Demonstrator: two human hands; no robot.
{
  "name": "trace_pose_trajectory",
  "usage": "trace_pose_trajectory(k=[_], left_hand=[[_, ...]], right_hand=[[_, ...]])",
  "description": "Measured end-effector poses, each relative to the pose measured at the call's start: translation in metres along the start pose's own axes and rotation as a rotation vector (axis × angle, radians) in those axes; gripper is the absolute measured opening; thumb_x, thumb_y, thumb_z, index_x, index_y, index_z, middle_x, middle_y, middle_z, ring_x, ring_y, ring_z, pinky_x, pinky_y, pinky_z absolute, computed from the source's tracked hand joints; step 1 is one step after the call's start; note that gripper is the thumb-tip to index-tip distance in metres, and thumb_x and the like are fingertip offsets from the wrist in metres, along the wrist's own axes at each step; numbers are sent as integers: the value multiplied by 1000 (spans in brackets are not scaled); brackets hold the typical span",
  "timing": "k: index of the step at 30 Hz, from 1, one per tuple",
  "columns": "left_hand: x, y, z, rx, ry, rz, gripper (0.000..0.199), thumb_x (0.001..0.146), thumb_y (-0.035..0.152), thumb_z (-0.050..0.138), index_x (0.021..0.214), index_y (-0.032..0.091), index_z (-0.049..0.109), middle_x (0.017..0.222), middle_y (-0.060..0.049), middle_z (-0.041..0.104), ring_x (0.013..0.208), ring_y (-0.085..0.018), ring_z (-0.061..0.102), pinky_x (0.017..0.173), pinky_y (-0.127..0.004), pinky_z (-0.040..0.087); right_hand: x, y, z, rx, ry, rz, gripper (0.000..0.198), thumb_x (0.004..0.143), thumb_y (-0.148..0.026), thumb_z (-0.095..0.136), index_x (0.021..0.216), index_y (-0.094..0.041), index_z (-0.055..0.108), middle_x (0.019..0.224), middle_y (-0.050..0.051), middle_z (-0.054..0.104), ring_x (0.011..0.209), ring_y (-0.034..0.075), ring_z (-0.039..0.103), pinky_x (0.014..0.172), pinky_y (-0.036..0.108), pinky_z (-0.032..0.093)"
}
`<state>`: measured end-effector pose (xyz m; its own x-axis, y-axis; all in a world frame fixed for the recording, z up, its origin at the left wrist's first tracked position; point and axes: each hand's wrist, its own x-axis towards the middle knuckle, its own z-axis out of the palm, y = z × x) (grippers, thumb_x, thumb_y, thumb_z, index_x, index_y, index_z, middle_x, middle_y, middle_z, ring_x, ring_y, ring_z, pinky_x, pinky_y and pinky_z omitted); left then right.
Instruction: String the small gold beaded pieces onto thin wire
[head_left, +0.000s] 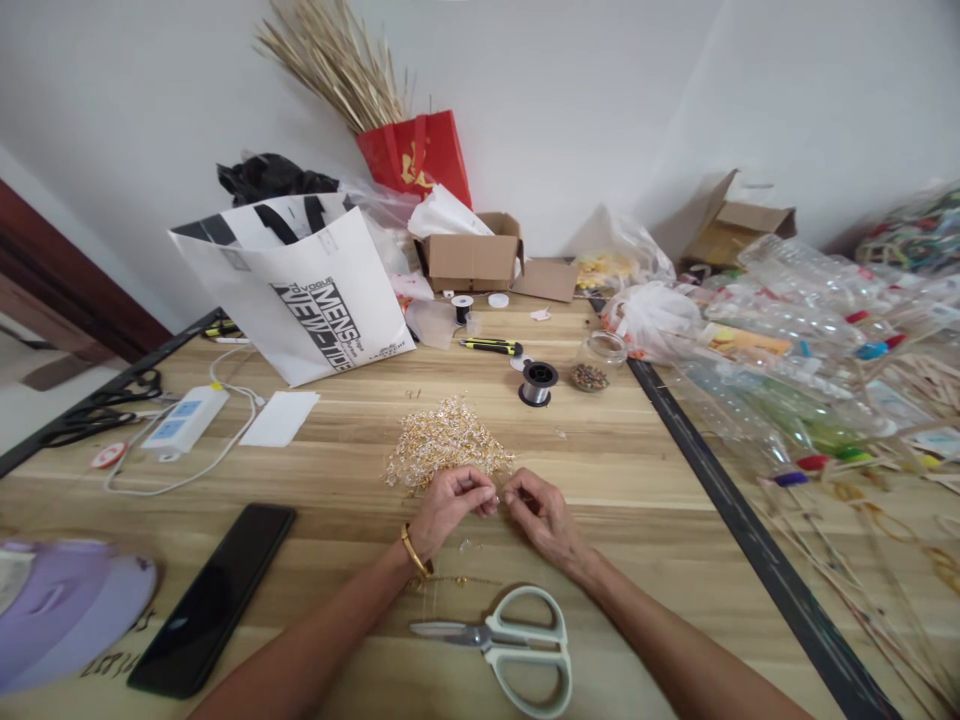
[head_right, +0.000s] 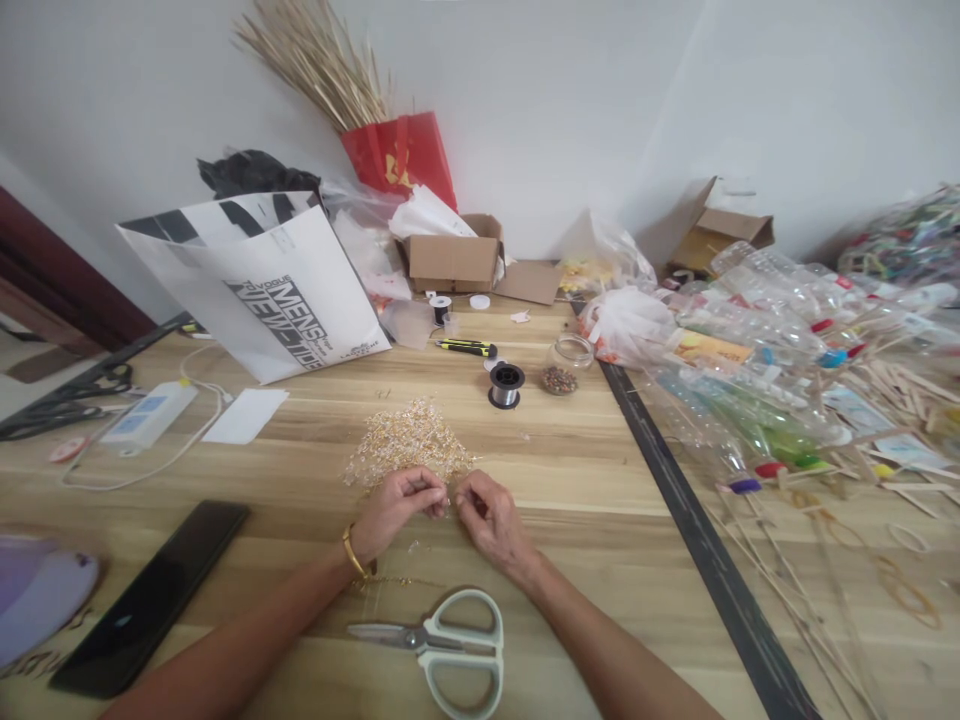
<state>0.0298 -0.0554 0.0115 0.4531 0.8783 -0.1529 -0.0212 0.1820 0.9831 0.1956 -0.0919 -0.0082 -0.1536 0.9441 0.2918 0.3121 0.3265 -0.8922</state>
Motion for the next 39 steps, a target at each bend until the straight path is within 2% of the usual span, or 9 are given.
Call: trace_pose_trajectory(k=[4,10,14,20,24,29,35,39], left_hand=[[1,-1,-1,-2,30,0,23,67,33,69,71,12,62,59,-1,64,56,-12,58,58,-24,47],[2,-2,0,-8,78,21,22,67,31,70,71,12,61,58,-1,63,56,-12,58,57,-23,46],[0,1,1,-54,85,2,24,68,33,70,72,12,59,64,-2,65,57,-12,60,56,-23,46],[1,-2,-1,-151,72,-31,26,67,33,71,75,12,57,68,-2,66,57,-11,60,56,-23,47],[1,-5,-2,-193,41,-4,22,70,31,69,76,12,58,69,-2,66,60,-11,60,59,-23,46],[1,-2,-2,-127,10,41,19,72,29,68,75,12,61,67,-3,66,61,-11,59,61,-23,46],[1,2,-1,-25,23,22,21,68,31,70,73,12,63,61,-2,65,58,-12,59,59,-24,47],[2,-1,-1,-69,39,26,28,64,29,73,83,13,60,60,0,64,56,-11,59,57,-23,47]], right_hand=[[0,0,0,15,6,1,17,86,-25,50,73,-17,56,66,0,51,58,12,45,52,23,34],[0,0,0,22,4,-68,16,85,-25,52,75,-17,61,69,3,56,62,14,50,56,24,38],[0,-1,0,33,-8,-72,16,86,-27,53,78,-18,63,72,5,59,65,15,52,58,26,40],[0,0,0,24,-6,-34,19,87,-30,51,76,-17,61,70,4,57,62,14,50,55,25,37],[-1,0,0,36,3,-17,19,86,-30,51,73,-18,59,68,2,53,60,13,47,54,24,35],[-1,0,0,53,7,17,18,86,-28,51,73,-17,58,67,1,52,59,13,46,52,23,33],[0,0,0,54,9,-11,18,86,-28,52,73,-17,58,69,2,54,61,13,48,54,23,35],[0,0,0,38,5,-58,16,86,-25,53,73,-17,59,69,2,55,63,14,50,57,24,38]])
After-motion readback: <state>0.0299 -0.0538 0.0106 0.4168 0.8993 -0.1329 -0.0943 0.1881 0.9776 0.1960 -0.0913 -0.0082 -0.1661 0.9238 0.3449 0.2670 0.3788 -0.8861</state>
